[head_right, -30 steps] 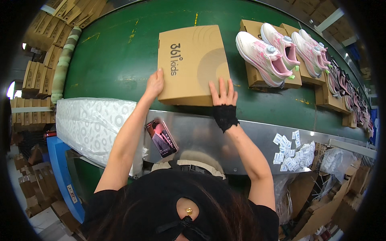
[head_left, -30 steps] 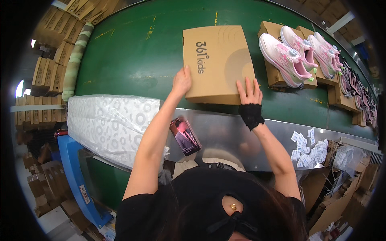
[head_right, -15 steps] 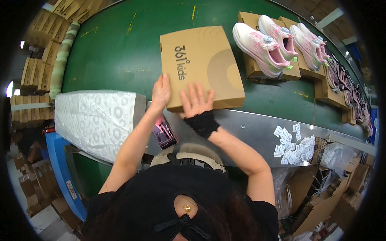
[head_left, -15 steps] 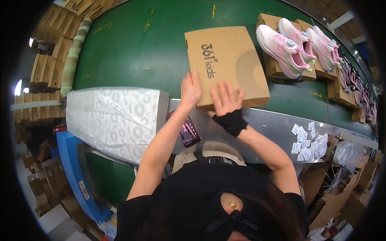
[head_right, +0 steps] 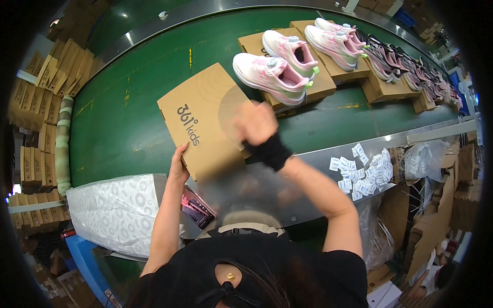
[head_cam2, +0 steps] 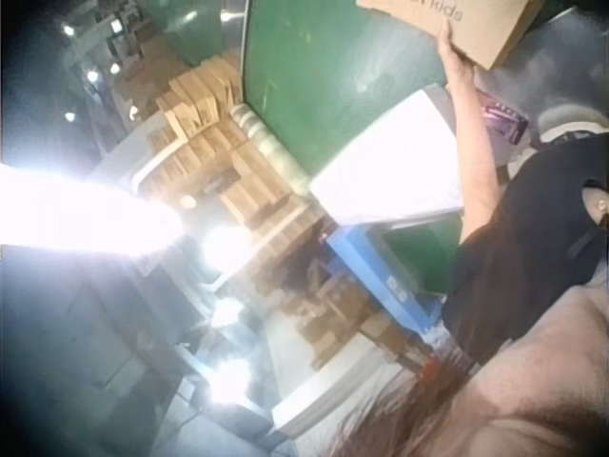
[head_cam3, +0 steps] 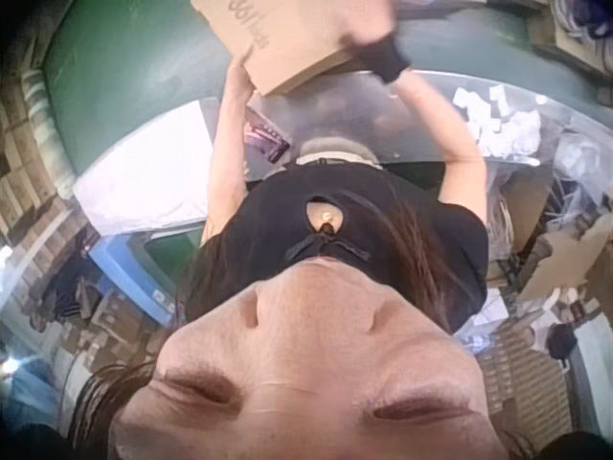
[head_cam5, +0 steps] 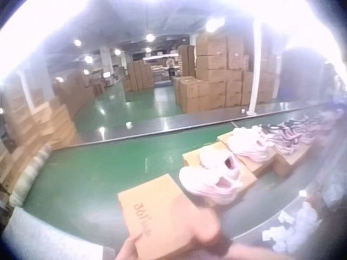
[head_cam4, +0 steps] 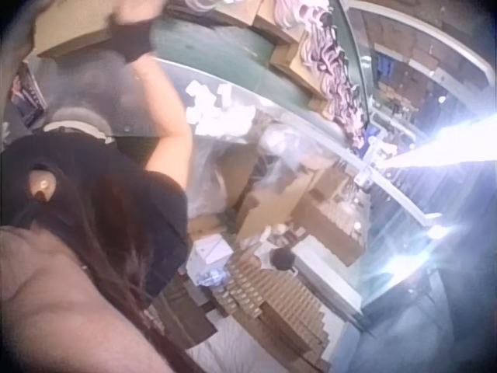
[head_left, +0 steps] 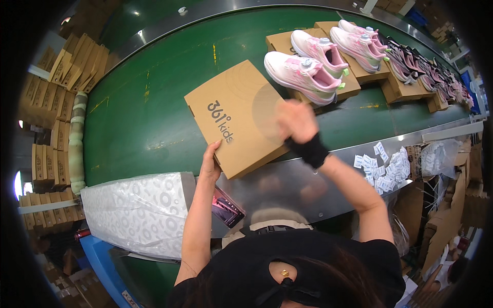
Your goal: The person packs shoes by lining shoe boxes with wrapping paper, placing shoes inside, folding the paper over them, and closing the boxes.
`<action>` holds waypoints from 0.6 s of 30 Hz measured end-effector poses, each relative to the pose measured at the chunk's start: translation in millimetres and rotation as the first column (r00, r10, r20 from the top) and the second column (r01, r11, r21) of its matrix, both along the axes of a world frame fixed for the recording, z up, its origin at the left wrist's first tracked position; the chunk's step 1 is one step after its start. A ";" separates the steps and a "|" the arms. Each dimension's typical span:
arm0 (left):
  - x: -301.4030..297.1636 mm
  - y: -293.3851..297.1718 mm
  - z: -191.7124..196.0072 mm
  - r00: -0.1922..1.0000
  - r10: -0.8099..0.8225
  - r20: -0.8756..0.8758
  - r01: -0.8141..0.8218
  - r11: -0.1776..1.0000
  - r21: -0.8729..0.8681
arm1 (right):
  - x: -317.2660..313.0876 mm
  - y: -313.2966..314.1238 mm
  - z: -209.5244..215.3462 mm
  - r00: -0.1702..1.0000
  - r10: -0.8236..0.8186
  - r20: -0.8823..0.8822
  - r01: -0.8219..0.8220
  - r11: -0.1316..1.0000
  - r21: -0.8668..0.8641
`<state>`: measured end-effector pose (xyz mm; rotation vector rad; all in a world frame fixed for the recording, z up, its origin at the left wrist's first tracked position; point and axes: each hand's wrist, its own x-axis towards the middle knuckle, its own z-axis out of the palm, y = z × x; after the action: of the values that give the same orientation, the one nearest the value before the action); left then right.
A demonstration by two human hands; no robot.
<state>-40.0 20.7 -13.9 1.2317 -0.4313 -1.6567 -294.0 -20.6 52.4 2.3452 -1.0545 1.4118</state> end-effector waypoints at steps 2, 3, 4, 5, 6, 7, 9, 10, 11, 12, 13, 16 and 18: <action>8.2 -6.7 7.7 0.996 0.011 -0.088 -0.014 1.000 -0.026 | -43.0 -41.6 16.3 0.987 -0.157 -0.030 0.155 0.985 -0.079; 15.6 0.1 13.5 0.984 0.047 -0.170 -0.054 0.998 -0.037 | -64.8 -61.4 19.6 0.985 -0.157 -0.075 0.159 0.987 0.023; 20.9 7.0 28.3 0.976 0.068 -0.209 -0.079 0.996 -0.045 | -89.7 -77.8 22.1 0.971 -0.170 -0.171 0.182 0.981 0.061; 30.4 18.0 42.1 0.974 0.108 -0.201 -0.118 0.992 -0.040 | -106.7 -90.2 20.8 0.951 -0.165 -0.262 0.197 0.976 0.099; 43.2 33.1 55.7 0.961 0.188 -0.201 -0.210 0.973 -0.092 | -111.4 -92.6 25.1 0.926 -0.142 -0.350 0.217 0.958 0.188; 56.4 51.6 71.1 0.940 0.275 -0.203 -0.306 0.941 -0.146 | -114.0 -93.2 34.1 0.894 -0.101 -0.436 0.235 0.935 0.266; 81.8 84.9 105.1 0.916 0.270 -0.299 -0.348 0.904 -0.249 | -127.9 -99.5 44.0 0.821 0.021 -0.571 0.332 0.796 0.507; 95.7 103.1 115.1 0.896 0.361 -0.258 -0.429 0.853 -0.296 | -127.7 -97.9 47.8 0.739 -0.025 -0.673 0.409 0.811 0.419; 107.0 126.6 128.9 0.864 0.452 -0.222 -0.503 0.798 -0.334 | -127.5 -103.4 51.7 0.703 0.036 -0.710 0.392 0.814 0.429; 117.2 147.6 135.9 0.822 0.528 -0.213 -0.569 0.736 -0.367 | -139.8 -111.2 42.3 0.710 0.092 -0.698 0.312 0.848 0.429; 126.2 171.6 142.1 0.774 0.600 -0.200 -0.624 0.673 -0.396 | -156.8 -122.9 26.1 0.712 0.105 -0.694 0.125 0.954 0.273; 146.3 241.9 148.4 0.641 0.728 -0.242 -0.755 0.541 -0.371 | -175.1 -140.3 2.1 0.762 0.148 -0.630 0.072 0.948 0.309; 153.9 286.3 149.3 0.490 0.862 -0.133 -0.851 0.439 -0.287 | -184.9 -142.4 -6.5 0.793 0.079 -0.604 0.286 0.827 0.484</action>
<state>113.9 307.0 135.4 0.9572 -0.0243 -0.6202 -478.9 -163.1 46.0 2.7501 -1.4826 0.2224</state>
